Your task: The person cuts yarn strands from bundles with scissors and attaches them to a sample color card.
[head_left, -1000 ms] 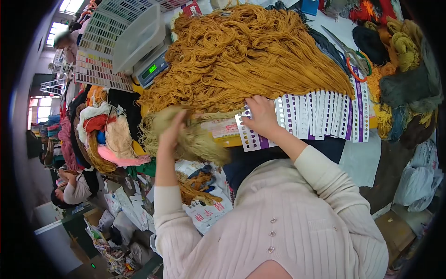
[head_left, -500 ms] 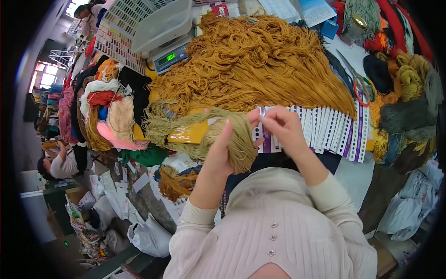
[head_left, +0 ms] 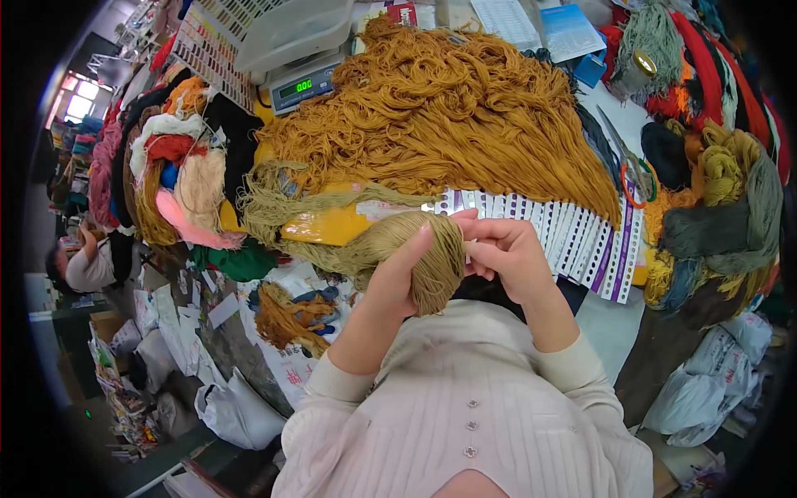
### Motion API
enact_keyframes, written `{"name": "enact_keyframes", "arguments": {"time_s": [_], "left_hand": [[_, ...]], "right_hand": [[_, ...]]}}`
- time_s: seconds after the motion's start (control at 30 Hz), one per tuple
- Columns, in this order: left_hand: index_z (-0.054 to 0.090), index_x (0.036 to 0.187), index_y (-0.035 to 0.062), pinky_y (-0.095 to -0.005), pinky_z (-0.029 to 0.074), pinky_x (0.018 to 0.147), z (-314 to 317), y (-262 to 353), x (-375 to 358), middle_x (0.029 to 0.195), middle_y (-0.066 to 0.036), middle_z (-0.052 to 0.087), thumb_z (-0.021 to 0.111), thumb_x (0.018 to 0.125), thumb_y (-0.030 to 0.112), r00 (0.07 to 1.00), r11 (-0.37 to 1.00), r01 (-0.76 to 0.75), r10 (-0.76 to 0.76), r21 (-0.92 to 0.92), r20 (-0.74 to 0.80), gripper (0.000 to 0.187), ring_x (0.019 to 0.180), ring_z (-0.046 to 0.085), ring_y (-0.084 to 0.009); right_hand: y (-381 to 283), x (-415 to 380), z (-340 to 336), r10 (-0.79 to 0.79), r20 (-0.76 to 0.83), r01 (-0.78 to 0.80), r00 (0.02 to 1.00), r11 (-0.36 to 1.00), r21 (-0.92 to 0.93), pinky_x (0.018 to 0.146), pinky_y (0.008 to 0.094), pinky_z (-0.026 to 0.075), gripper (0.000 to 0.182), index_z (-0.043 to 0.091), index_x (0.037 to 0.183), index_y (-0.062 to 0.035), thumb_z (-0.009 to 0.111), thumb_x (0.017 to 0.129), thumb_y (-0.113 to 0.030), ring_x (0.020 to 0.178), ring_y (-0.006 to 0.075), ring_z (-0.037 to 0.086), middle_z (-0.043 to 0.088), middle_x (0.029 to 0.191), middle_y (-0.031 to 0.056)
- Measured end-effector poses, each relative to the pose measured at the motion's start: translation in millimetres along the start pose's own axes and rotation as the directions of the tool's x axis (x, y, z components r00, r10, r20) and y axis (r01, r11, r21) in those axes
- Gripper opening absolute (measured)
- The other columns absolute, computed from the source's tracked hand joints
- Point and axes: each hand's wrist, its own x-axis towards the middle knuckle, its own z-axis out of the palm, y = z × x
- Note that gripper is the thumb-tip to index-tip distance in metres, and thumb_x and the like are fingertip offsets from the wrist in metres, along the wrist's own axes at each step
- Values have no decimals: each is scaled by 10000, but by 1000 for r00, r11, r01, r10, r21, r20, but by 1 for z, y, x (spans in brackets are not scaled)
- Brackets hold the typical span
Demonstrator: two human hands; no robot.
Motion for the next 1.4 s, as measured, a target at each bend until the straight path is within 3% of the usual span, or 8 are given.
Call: {"name": "enact_keyframes", "arguments": {"time_s": [0.1, 0.2, 0.3, 0.37, 0.6, 0.8, 1.17, 1.4], "left_hand": [[389, 1122, -84, -399, 386, 857, 5, 2, 2, 1253, -188, 298, 295, 852, 380, 998, 999, 35, -33, 41, -45, 545, 1051, 433, -275], [392, 1120, -82, -387, 398, 843, -2, -1, 2, 1183, -189, 387, 362, 846, 302, 999, 995, 37, -40, -90, -32, 473, 1000, 474, -266], [396, 1117, -75, -360, 416, 815, 0, -6, 2, 1064, -174, 484, 419, 828, 188, 994, 977, 73, -54, 199, -99, 391, 925, 517, -247], [441, 1074, -64, -315, 430, 774, 4, -10, 4, 982, -131, 523, 451, 813, 125, 991, 990, 48, -29, 134, -134, 322, 867, 533, -198], [446, 1052, -61, -302, 435, 736, -2, -12, 5, 943, -142, 534, 431, 823, 108, 997, 990, 38, -47, -134, -68, 285, 843, 539, -196], [478, 1024, -23, -286, 442, 685, 0, -9, 3, 855, -108, 532, 426, 834, 137, 990, 999, 42, -45, -22, -131, 254, 771, 539, -182], [497, 992, -9, -287, 455, 627, -4, -5, 5, 758, -83, 517, 423, 837, 144, 996, 985, 81, -87, -154, -35, 230, 688, 535, -179], [483, 1008, -27, -320, 457, 724, -13, -7, 4, 923, -137, 537, 408, 844, 161, 980, 990, 120, -131, -78, -152, 261, 818, 551, -194]], "right_hand": [[2, -2, -6, -19, 48, 15, 999, 997, 79, 452, 190, 401, 82, 573, 771, 56, 528, 735, -3, 446, 57, 417, 524, 584, 34], [3, -3, -10, -21, 77, 4, 997, 977, 213, 467, 191, 397, 86, 569, 763, 64, 520, 733, 0, 473, 57, 415, 526, 606, 44], [5, -4, -12, -31, 69, 15, 997, 975, 223, 472, 181, 370, 86, 570, 756, 62, 510, 729, 6, 496, 59, 418, 536, 630, 55], [4, -6, -10, -57, 24, 55, 998, 994, 99, 470, 177, 350, 89, 572, 755, 61, 505, 728, 9, 503, 62, 419, 540, 642, 62], [0, -4, -11, -50, 104, 21, 993, 965, 263, 459, 180, 334, 103, 574, 759, 53, 506, 744, -23, 485, 71, 410, 550, 648, 77], [1, -4, -9, 9, 139, -41, 990, 973, 226, 449, 184, 409, 108, 558, 795, 25, 497, 778, -62, 490, 85, 495, 592, 728, 119], [-2, -2, -9, 73, 190, -120, 979, 962, 246, 450, 210, 476, 83, 516, 830, 2, 468, 801, -59, 560, 150, 592, 596, 758, 168], [0, -3, -11, 96, 169, -120, 981, 983, 141, 351, 149, 248, 90, 533, 820, 24, 490, 787, -48, 397, 32, 346, 497, 585, 16]]}}
